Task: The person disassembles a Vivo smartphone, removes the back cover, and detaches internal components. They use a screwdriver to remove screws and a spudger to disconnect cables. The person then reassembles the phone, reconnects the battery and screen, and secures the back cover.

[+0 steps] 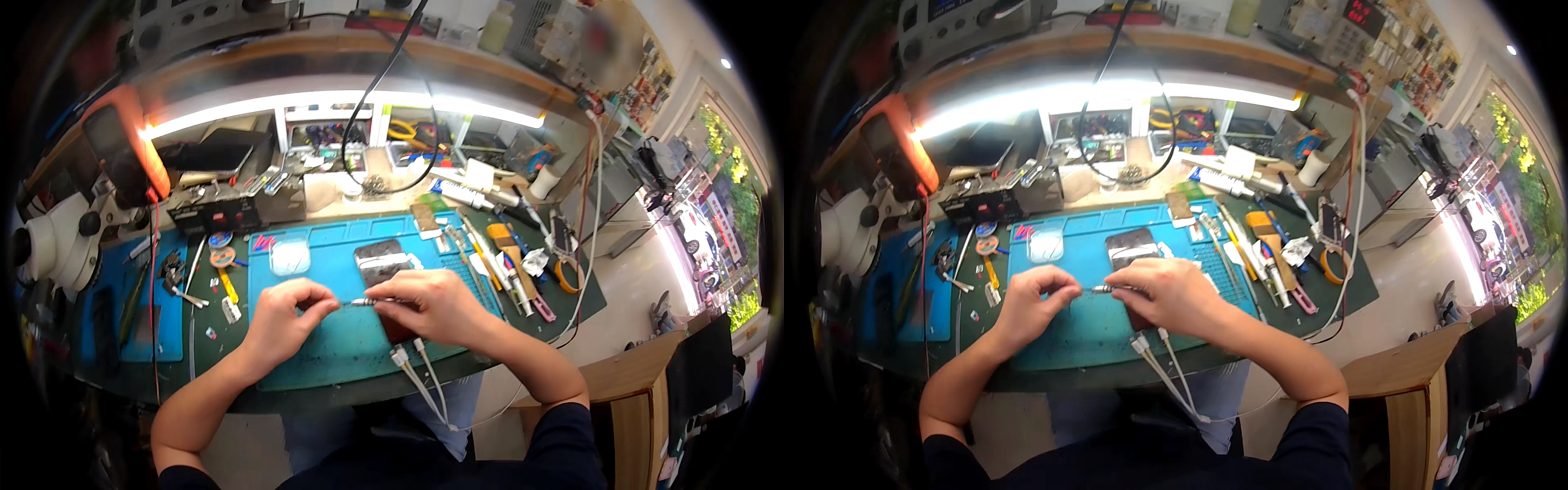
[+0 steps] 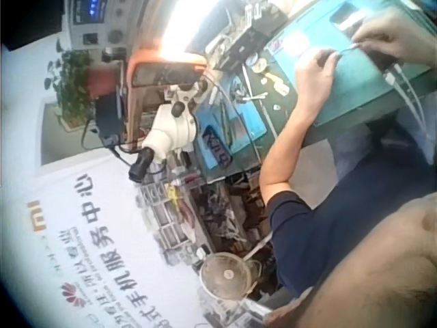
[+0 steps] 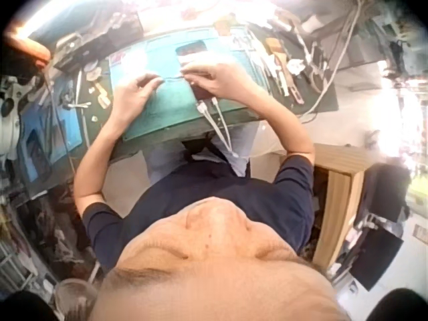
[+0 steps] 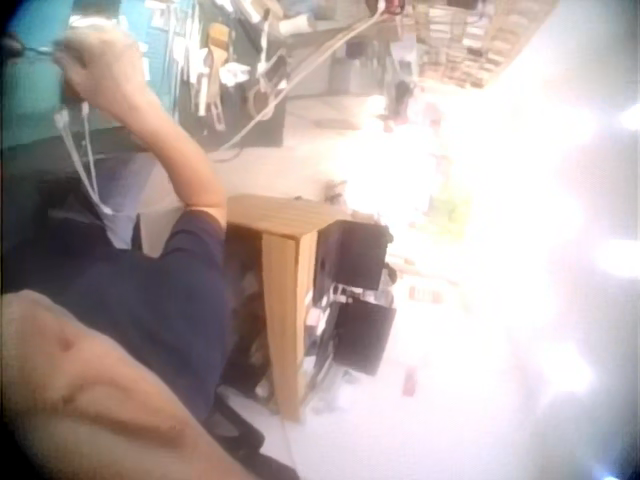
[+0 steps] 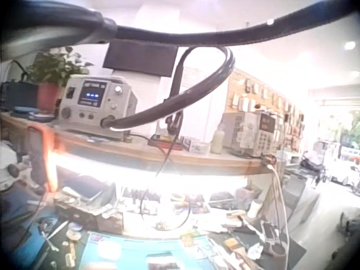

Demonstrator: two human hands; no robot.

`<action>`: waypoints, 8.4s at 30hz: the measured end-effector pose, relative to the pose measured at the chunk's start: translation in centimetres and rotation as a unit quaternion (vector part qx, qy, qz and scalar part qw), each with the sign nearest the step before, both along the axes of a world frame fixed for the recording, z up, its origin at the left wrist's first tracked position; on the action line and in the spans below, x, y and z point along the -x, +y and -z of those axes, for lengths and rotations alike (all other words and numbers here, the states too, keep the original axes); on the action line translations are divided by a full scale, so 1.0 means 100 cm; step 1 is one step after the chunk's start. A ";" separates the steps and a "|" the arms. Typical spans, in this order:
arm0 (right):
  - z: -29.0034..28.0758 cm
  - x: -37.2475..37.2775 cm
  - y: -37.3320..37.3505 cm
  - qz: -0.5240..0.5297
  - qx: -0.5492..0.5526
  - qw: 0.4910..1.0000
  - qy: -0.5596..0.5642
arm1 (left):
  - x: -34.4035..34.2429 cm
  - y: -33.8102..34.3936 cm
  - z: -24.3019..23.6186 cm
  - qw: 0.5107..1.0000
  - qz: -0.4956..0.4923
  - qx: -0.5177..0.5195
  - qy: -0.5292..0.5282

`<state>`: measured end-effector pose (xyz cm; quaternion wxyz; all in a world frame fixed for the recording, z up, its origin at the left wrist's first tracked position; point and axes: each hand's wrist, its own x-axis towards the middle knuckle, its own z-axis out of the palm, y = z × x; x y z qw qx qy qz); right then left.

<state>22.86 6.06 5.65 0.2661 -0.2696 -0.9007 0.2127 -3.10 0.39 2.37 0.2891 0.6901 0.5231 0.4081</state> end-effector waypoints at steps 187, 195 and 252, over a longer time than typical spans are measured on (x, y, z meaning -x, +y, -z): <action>0.049 0.017 -0.091 0.143 0.194 0.919 0.311 | -0.074 -0.064 0.025 0.809 0.025 0.093 -0.580; 0.054 0.019 -0.093 0.168 0.226 0.903 0.323 | -0.074 -0.063 0.025 0.809 0.018 0.098 -0.579; -0.021 0.032 0.029 0.028 -0.323 0.946 -0.009 | -0.048 -0.020 -0.029 0.934 0.152 0.324 0.000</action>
